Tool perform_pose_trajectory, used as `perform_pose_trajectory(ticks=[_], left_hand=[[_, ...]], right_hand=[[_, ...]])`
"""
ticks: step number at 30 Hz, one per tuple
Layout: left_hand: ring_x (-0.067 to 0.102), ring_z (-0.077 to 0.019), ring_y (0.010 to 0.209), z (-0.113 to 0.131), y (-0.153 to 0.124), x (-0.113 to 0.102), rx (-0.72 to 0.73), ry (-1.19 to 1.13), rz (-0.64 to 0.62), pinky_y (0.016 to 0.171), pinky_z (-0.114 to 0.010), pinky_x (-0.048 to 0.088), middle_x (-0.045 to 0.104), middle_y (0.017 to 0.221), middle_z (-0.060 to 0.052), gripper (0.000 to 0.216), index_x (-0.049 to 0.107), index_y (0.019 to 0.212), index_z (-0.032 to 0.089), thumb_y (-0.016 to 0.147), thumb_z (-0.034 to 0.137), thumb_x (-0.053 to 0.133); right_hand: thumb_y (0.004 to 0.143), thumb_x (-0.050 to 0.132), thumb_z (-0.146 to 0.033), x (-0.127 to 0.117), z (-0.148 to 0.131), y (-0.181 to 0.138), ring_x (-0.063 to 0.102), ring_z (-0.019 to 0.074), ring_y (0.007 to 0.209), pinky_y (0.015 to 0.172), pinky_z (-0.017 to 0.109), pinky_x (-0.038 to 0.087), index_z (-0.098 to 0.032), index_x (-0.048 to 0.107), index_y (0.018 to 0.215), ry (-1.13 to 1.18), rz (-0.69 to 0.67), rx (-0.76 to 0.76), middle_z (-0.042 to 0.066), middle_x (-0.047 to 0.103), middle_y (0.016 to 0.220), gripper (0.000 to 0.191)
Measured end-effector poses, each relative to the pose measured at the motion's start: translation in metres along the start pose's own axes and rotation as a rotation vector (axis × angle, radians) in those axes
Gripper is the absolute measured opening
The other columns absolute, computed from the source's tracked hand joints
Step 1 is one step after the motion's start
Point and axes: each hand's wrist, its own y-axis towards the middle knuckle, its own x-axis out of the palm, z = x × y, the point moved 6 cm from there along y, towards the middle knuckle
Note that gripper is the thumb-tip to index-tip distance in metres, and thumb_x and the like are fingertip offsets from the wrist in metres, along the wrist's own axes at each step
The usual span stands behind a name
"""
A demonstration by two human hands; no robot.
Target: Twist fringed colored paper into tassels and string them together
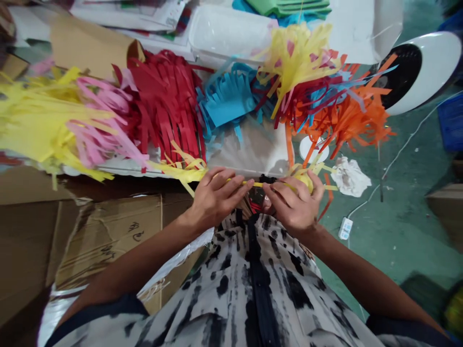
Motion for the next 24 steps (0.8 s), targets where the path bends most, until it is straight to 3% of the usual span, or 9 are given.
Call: perform_pose_trajectory(ticks=[7,10,13,17,21,24], left_hand=[[0.068,-0.0249,0.118,-0.008,-0.019,-0.006,-0.021,0.207,0.018,0.11,-0.051,0.05,0.076,0.128,-0.002,0.035,0.062,0.132,0.03,0.1,0.016,0.062],[0.071,-0.0194,0.108,-0.006,-0.018,0.0,0.008,0.203,0.061,0.112,-0.048,0.051,0.077,0.118,0.001,0.025,0.063,0.122,0.03,0.101,0.016,0.061],[0.073,-0.016,0.096,0.0,-0.014,0.003,0.068,0.163,0.088,0.103,-0.041,0.055,0.079,0.107,0.002,0.02,0.067,0.11,0.027,0.103,0.012,0.056],[0.074,-0.0167,0.087,0.008,-0.008,-0.004,0.081,0.139,0.113,0.08,-0.031,0.058,0.081,0.101,-0.004,0.017,0.072,0.099,0.021,0.102,0.012,0.057],[0.077,-0.0178,0.083,0.01,0.005,-0.022,-0.063,0.021,0.146,0.074,-0.029,0.058,0.083,0.096,-0.005,0.024,0.076,0.089,0.02,0.103,0.017,0.057],[0.079,-0.0202,0.084,-0.002,0.02,-0.043,-0.376,-0.343,0.155,0.075,-0.031,0.06,0.084,0.096,-0.007,0.021,0.08,0.097,0.022,0.102,0.035,0.064]], right_hand=[[0.096,0.07,-0.014,0.006,-0.001,0.0,0.066,0.0238,0.118,0.125,0.059,0.025,-0.031,0.074,0.114,-0.039,0.04,-0.001,-0.002,0.079,0.103,0.026],[0.099,0.066,-0.017,0.011,-0.006,0.009,0.063,0.0235,0.12,0.127,0.059,0.023,-0.03,0.075,0.101,-0.067,0.015,0.013,-0.002,0.076,0.097,0.016],[0.101,0.062,-0.015,0.009,-0.014,0.018,0.065,0.0228,0.115,0.127,0.056,0.024,-0.027,0.072,0.088,-0.064,0.015,0.0,-0.001,0.074,0.09,0.02],[0.102,0.061,-0.013,0.003,-0.021,0.024,0.067,0.02,0.106,0.125,0.052,0.028,-0.026,0.073,0.095,-0.054,0.1,-0.036,-0.002,0.074,0.084,0.02],[0.099,0.066,-0.012,-0.01,-0.018,0.036,0.067,0.0171,0.094,0.118,0.046,0.035,-0.026,0.072,0.096,-0.08,0.261,-0.075,-0.005,0.075,0.081,0.016],[0.098,0.068,-0.013,-0.033,-0.01,0.054,0.068,0.0165,0.095,0.112,0.044,0.039,-0.029,0.071,0.095,-0.111,0.367,-0.115,-0.007,0.077,0.084,0.016]])
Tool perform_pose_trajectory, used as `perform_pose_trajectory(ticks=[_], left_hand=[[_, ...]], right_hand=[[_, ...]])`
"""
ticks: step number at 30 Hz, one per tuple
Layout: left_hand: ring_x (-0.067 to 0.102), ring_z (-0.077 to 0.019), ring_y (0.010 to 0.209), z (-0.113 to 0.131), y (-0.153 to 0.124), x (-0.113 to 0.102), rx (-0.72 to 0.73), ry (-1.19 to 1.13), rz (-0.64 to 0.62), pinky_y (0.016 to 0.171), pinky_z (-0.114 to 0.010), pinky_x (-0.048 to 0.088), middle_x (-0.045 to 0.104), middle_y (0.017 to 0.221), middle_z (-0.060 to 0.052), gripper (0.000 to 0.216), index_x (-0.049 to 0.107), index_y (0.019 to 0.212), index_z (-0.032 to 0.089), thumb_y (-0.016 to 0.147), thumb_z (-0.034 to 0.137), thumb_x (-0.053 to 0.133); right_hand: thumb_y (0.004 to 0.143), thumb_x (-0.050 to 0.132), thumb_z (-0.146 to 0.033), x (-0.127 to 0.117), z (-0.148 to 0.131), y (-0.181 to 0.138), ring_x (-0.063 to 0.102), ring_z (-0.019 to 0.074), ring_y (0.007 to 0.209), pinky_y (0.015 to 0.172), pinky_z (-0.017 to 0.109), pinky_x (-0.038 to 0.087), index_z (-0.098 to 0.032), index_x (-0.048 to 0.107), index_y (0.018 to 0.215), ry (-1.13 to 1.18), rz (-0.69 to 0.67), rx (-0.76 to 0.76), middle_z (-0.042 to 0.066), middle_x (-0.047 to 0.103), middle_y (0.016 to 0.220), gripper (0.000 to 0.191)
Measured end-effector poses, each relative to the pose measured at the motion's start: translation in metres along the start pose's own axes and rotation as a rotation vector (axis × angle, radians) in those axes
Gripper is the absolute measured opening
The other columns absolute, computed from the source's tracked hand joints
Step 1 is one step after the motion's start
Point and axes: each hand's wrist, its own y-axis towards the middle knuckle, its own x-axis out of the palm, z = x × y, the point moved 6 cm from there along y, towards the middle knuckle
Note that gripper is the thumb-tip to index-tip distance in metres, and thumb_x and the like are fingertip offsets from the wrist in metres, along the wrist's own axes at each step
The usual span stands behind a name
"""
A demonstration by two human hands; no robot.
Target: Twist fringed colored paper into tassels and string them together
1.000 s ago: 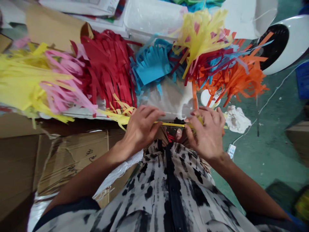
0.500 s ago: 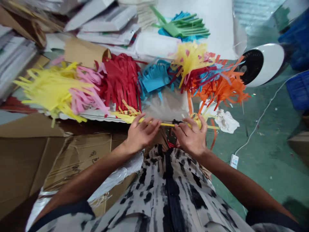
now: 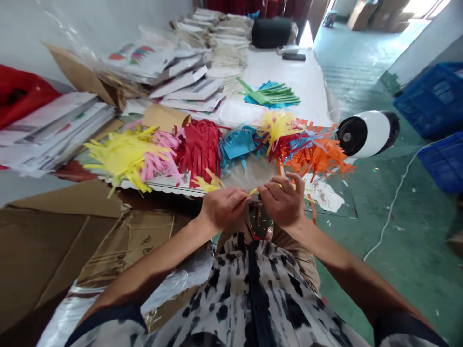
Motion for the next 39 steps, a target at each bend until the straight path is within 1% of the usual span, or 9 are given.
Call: perform_pose_trajectory(ticks=[4,9,14,21,27,31,35,37,39], left_hand=[[0.08,-0.0207,0.085,0.004,0.024,-0.016,-0.491,-0.694,-0.11,0.075,-0.032,0.062,0.084,0.1,-0.009,0.038,0.081,0.115,0.021,0.096,0.052,0.071],[0.073,-0.0151,0.076,0.025,0.043,-0.019,-0.616,-1.07,-0.27,0.077,-0.028,0.059,0.08,0.084,-0.006,0.033,0.083,0.092,0.018,0.081,0.049,0.088],[0.066,-0.0111,0.072,0.034,0.049,-0.017,-0.559,-1.044,-0.209,0.075,-0.025,0.054,0.076,0.08,-0.002,0.025,0.082,0.084,0.02,0.08,0.043,0.09],[0.071,-0.0174,0.093,0.05,0.075,-0.029,-0.332,-0.951,0.0,0.087,-0.03,0.056,0.079,0.095,-0.005,0.021,0.084,0.08,0.021,0.076,0.039,0.092],[0.073,-0.0166,0.088,0.048,0.088,-0.022,-0.281,-0.988,0.199,0.087,-0.03,0.058,0.08,0.092,-0.005,0.021,0.082,0.08,0.021,0.073,0.035,0.095],[0.076,-0.0185,0.084,0.032,0.099,-0.032,-0.317,-1.072,0.314,0.084,-0.031,0.061,0.08,0.088,-0.004,0.032,0.078,0.079,0.02,0.068,0.042,0.097],[0.076,-0.0182,0.075,0.025,0.095,-0.049,-0.329,-1.054,0.373,0.074,-0.028,0.061,0.078,0.081,-0.004,0.037,0.074,0.078,0.018,0.067,0.043,0.099],[0.076,-0.0175,0.075,0.031,0.086,-0.046,-0.319,-0.971,0.306,0.075,-0.027,0.061,0.077,0.083,-0.004,0.032,0.074,0.078,0.018,0.072,0.04,0.096],[0.077,-0.0178,0.078,0.043,0.076,-0.034,-0.313,-0.889,0.191,0.078,-0.029,0.062,0.077,0.09,-0.005,0.027,0.075,0.078,0.018,0.076,0.038,0.093]], right_hand=[[0.097,0.072,-0.017,-0.032,0.015,0.034,0.067,0.0169,0.096,0.108,0.043,0.041,-0.032,0.07,0.097,0.039,0.1,-0.059,-0.008,0.077,0.087,0.016],[0.095,0.075,-0.02,-0.057,0.025,0.053,0.066,0.0179,0.097,0.108,0.045,0.038,-0.036,0.071,0.098,0.107,0.111,-0.024,-0.009,0.076,0.089,0.017],[0.096,0.073,-0.024,-0.066,0.034,0.061,0.065,0.0206,0.097,0.104,0.048,0.041,-0.031,0.072,0.089,0.279,0.087,0.12,-0.004,0.076,0.085,0.011],[0.093,0.072,-0.028,-0.058,0.056,0.067,0.062,0.0172,0.078,0.079,0.036,0.05,-0.024,0.074,0.078,0.906,0.033,0.557,0.0,0.069,0.076,0.016],[0.103,0.058,-0.044,-0.024,0.05,0.044,0.064,0.0181,0.103,0.088,0.033,0.05,-0.026,0.068,0.121,1.17,-0.074,0.606,0.004,0.07,0.117,0.027],[0.109,0.046,-0.043,-0.001,0.02,-0.007,0.049,0.0125,0.066,0.062,0.026,0.039,-0.021,0.06,0.088,1.127,-0.34,0.584,-0.003,0.058,0.074,0.034],[0.107,0.045,-0.03,0.0,0.005,-0.058,0.06,0.0151,0.075,0.071,0.028,0.045,-0.021,0.064,0.094,1.01,-0.632,0.435,0.001,0.069,0.084,0.025],[0.104,0.051,-0.024,-0.012,0.021,-0.064,0.068,0.02,0.093,0.085,0.033,0.049,-0.021,0.069,0.106,0.852,-0.588,0.459,0.006,0.075,0.102,0.019],[0.103,0.054,-0.023,-0.031,0.043,-0.055,0.069,0.0228,0.106,0.095,0.038,0.05,-0.022,0.069,0.118,0.742,-0.394,0.57,0.009,0.075,0.115,0.021]])
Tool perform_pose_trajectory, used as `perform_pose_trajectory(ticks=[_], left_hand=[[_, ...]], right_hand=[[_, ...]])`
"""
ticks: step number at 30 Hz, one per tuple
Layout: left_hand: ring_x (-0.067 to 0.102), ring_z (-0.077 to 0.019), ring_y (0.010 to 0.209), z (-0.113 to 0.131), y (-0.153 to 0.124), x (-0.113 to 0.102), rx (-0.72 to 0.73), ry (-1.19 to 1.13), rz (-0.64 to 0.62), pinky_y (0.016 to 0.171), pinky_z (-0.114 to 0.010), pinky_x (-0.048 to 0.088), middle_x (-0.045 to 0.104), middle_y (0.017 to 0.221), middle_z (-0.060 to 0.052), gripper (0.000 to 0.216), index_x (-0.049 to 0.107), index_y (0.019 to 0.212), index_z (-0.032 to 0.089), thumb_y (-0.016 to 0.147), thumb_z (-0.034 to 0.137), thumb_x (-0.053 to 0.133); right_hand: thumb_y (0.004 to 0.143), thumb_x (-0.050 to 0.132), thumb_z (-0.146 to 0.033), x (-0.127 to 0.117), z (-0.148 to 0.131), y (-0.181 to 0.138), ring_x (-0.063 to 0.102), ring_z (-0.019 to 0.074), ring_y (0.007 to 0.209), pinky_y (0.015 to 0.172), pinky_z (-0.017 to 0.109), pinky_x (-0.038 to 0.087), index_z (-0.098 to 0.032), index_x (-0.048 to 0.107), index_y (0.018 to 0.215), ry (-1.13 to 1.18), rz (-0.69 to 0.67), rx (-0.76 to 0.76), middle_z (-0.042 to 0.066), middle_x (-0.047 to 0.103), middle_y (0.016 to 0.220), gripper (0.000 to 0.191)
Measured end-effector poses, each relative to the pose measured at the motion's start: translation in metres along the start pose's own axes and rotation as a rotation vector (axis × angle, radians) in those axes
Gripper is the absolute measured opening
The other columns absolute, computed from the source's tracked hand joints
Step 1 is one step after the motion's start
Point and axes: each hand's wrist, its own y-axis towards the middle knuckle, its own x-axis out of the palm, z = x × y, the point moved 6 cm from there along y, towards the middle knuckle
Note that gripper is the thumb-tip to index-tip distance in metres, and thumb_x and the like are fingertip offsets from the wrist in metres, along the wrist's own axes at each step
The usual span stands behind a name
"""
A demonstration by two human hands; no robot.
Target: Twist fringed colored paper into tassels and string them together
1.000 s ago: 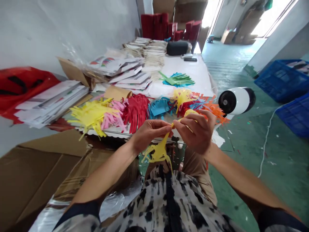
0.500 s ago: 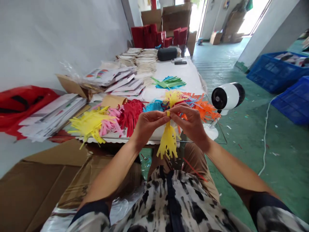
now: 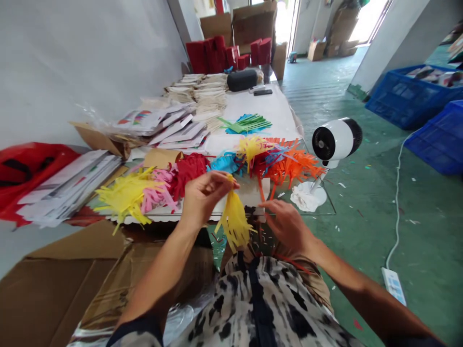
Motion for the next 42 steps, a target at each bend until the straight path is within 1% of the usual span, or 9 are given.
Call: perform_pose_trajectory(ticks=[5,10,14,17,21,25,30,35,42], left_hand=[[0.074,-0.0177,0.09,-0.012,-0.024,0.036,-0.015,0.182,-0.185,0.084,-0.028,0.061,0.075,0.1,-0.007,0.019,0.078,0.085,0.018,0.087,0.036,0.085],[0.072,-0.0173,0.093,-0.024,-0.028,0.044,-0.027,0.218,-0.23,0.086,-0.027,0.059,0.076,0.1,-0.007,0.017,0.079,0.088,0.019,0.091,0.035,0.081],[0.072,-0.016,0.087,-0.047,-0.029,0.032,-0.208,0.001,-0.108,0.082,-0.026,0.059,0.076,0.095,-0.005,0.022,0.076,0.086,0.018,0.084,0.037,0.087],[0.073,-0.0153,0.083,-0.063,-0.026,0.015,-0.272,-0.112,0.038,0.08,-0.025,0.058,0.077,0.089,-0.003,0.024,0.075,0.087,0.018,0.082,0.037,0.089],[0.073,-0.0132,0.078,-0.091,-0.017,-0.015,-0.3,-0.225,0.169,0.074,-0.022,0.055,0.076,0.085,0.0,0.026,0.074,0.093,0.02,0.08,0.033,0.092],[0.07,-0.013,0.071,-0.135,-0.012,-0.034,-0.47,-0.361,0.174,0.068,-0.022,0.052,0.077,0.081,-0.002,0.038,0.078,0.106,0.019,0.077,0.039,0.093],[0.062,-0.0134,0.058,-0.162,-0.017,-0.04,-0.628,-0.475,0.14,0.059,-0.024,0.047,0.075,0.07,-0.003,0.041,0.077,0.087,0.017,0.065,0.046,0.097],[0.064,-0.0136,0.064,-0.165,-0.018,-0.037,-0.553,-0.509,0.143,0.067,-0.025,0.047,0.074,0.071,-0.003,0.036,0.077,0.082,0.018,0.066,0.043,0.097],[0.065,-0.0143,0.066,-0.17,-0.013,-0.034,-0.517,-0.555,0.153,0.074,-0.028,0.049,0.073,0.072,-0.004,0.042,0.078,0.082,0.016,0.063,0.047,0.098]], right_hand=[[0.103,0.064,-0.032,-0.044,-0.04,0.024,0.069,0.0203,0.1,0.093,0.037,0.053,-0.024,0.071,0.117,0.123,0.289,-0.099,0.004,0.074,0.105,0.018],[0.101,0.067,-0.028,-0.039,-0.048,0.034,0.066,0.0177,0.081,0.078,0.034,0.053,-0.025,0.071,0.089,0.191,0.36,-0.104,0.0,0.072,0.084,0.012],[0.099,0.068,-0.025,-0.03,-0.042,0.043,0.066,0.0176,0.078,0.075,0.033,0.052,-0.025,0.07,0.085,0.208,0.406,-0.089,0.0,0.072,0.082,0.014],[0.101,0.065,-0.028,-0.021,-0.039,0.071,0.066,0.0174,0.077,0.075,0.033,0.052,-0.024,0.07,0.084,0.187,0.344,-0.109,0.001,0.071,0.082,0.019],[0.105,0.059,-0.033,-0.002,-0.024,0.15,0.067,0.0157,0.08,0.076,0.028,0.051,-0.021,0.076,0.095,0.056,0.226,-0.124,0.002,0.075,0.089,0.023],[0.107,0.053,-0.03,0.036,0.007,0.251,0.071,0.0185,0.101,0.089,0.028,0.049,-0.021,0.078,0.11,-0.413,0.068,0.005,0.007,0.078,0.11,0.027],[0.102,0.055,-0.025,0.085,0.042,0.341,0.07,0.0256,0.112,0.092,0.032,0.048,-0.017,0.08,0.114,-0.57,-0.069,0.146,0.018,0.077,0.121,0.029],[0.09,0.066,-0.023,0.108,0.074,0.372,0.073,0.0334,0.108,0.087,0.038,0.051,-0.012,0.082,0.111,-0.669,-0.165,0.318,0.024,0.078,0.115,0.028],[0.098,0.053,-0.027,0.102,0.076,0.365,0.072,0.0348,0.109,0.085,0.039,0.05,-0.01,0.079,0.117,-0.771,-0.118,0.292,0.027,0.076,0.118,0.037]])
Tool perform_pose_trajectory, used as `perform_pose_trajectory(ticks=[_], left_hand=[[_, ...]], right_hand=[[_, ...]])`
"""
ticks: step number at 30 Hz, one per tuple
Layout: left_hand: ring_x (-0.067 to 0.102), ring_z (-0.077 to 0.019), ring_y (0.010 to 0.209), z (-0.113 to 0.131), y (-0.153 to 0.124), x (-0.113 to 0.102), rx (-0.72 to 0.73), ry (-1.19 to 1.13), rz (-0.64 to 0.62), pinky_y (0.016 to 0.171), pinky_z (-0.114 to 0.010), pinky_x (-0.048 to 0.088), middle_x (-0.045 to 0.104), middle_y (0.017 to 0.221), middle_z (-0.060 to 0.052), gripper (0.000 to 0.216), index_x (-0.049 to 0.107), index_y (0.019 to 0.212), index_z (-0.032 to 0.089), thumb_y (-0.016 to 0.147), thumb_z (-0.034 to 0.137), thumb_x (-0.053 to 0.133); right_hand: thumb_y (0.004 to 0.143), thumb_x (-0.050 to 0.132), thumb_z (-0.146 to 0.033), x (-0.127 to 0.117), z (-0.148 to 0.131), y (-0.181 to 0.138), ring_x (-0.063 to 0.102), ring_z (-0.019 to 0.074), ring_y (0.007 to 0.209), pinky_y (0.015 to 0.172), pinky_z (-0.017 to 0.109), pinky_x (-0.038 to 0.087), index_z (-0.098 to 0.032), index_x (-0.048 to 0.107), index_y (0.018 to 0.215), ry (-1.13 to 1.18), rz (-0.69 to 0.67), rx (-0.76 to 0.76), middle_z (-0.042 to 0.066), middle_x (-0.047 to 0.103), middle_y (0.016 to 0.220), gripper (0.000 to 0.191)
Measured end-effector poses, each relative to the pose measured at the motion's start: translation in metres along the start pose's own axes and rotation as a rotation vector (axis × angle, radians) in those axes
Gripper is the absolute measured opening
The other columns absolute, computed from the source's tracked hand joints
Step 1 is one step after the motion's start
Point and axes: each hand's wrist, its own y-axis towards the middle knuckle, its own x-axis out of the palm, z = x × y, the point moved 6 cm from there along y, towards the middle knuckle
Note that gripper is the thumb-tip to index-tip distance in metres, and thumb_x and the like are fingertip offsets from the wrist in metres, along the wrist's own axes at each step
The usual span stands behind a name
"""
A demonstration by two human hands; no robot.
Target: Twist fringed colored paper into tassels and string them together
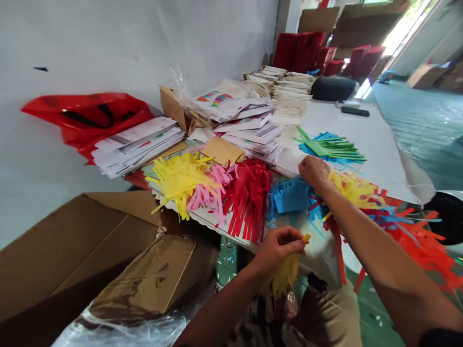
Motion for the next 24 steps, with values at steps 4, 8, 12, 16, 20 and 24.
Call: perform_pose_trajectory(ticks=[4,8,12,16,20,24], left_hand=[[0.063,-0.0143,0.064,0.001,0.002,0.001,0.042,-0.009,0.034,0.072,-0.028,0.048,0.071,0.07,-0.003,0.045,0.076,0.079,0.016,0.061,0.05,0.098],[0.06,-0.0132,0.061,0.003,0.001,-0.001,0.114,0.005,0.098,0.068,-0.026,0.045,0.068,0.065,-0.002,0.044,0.074,0.079,0.017,0.067,0.054,0.095],[0.057,-0.0113,0.059,0.015,-0.009,-0.002,0.178,0.032,0.151,0.061,-0.024,0.041,0.066,0.064,0.0,0.042,0.072,0.085,0.018,0.075,0.054,0.09],[0.06,-0.0114,0.064,0.04,-0.033,0.005,0.313,0.204,0.177,0.063,-0.023,0.044,0.066,0.068,0.001,0.036,0.073,0.089,0.019,0.082,0.051,0.086],[0.062,-0.0126,0.069,0.05,-0.059,0.02,0.381,0.399,0.15,0.068,-0.024,0.049,0.07,0.077,0.0,0.027,0.075,0.09,0.02,0.085,0.044,0.085],[0.065,-0.015,0.078,0.047,-0.08,0.031,0.427,0.539,0.118,0.073,-0.025,0.049,0.072,0.086,-0.001,0.02,0.076,0.093,0.021,0.092,0.041,0.079]], right_hand=[[0.098,0.053,-0.028,-0.017,-0.004,-0.011,0.072,0.0339,0.104,0.081,0.038,0.047,-0.013,0.08,0.114,0.013,0.087,-0.069,0.024,0.078,0.113,0.034],[0.101,0.051,-0.031,-0.042,-0.012,-0.044,0.072,0.0277,0.098,0.078,0.034,0.044,-0.02,0.08,0.111,0.067,0.17,-0.17,0.014,0.081,0.109,0.032],[0.099,0.058,-0.034,-0.061,-0.015,-0.115,0.07,0.0208,0.078,0.071,0.031,0.043,-0.021,0.08,0.1,0.305,0.124,-0.387,0.005,0.081,0.087,0.025],[0.096,0.066,-0.034,-0.069,-0.001,-0.194,0.066,0.015,0.066,0.066,0.028,0.045,-0.023,0.08,0.092,0.544,-0.059,-0.537,0.0,0.078,0.078,0.018],[0.098,0.069,-0.035,-0.081,0.018,-0.244,0.067,0.013,0.069,0.066,0.026,0.046,-0.024,0.08,0.098,0.659,-0.135,-0.563,-0.002,0.079,0.084,0.015],[0.098,0.072,-0.035,-0.095,0.032,-0.27,0.067,0.0119,0.069,0.066,0.025,0.047,-0.024,0.079,0.098,0.69,-0.158,-0.551,-0.002,0.078,0.084,0.013]])
